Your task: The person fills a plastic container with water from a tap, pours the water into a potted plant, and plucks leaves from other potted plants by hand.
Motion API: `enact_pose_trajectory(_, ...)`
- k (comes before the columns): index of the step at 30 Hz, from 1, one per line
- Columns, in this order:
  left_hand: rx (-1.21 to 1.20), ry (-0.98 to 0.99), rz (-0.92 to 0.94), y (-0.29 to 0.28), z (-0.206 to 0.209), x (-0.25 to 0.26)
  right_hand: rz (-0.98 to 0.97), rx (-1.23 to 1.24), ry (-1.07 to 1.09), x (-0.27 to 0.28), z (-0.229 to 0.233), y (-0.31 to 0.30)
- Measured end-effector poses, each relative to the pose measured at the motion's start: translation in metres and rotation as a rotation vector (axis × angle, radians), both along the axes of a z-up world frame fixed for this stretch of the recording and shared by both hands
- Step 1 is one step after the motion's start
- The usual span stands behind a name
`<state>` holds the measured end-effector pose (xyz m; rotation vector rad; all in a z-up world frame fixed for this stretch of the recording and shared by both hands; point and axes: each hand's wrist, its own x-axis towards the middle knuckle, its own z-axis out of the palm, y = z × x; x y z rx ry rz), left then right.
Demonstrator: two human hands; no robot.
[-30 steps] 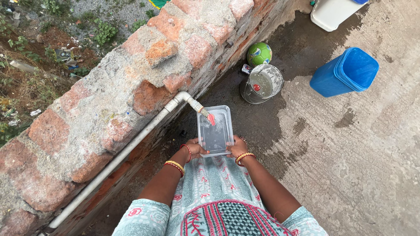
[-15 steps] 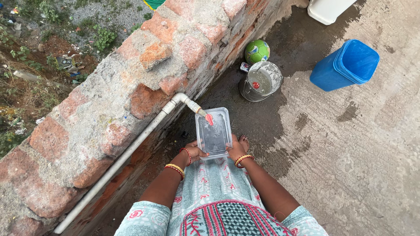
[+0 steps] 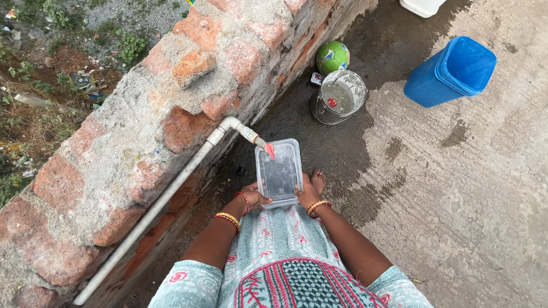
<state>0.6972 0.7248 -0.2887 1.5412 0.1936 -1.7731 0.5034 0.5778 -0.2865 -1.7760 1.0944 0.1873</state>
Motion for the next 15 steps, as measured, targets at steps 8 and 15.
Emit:
enact_pose_trajectory(8,-0.061,0.016,0.064,0.0022,-0.011,-0.0022,0.036,-0.102,-0.047,-0.0006,-0.0033,0.0025)
enact_pose_trajectory(15,-0.031,-0.031,0.034,0.0026,-0.0076,-0.0041,0.051,-0.158,-0.05,-0.0029,-0.0069,0.0045)
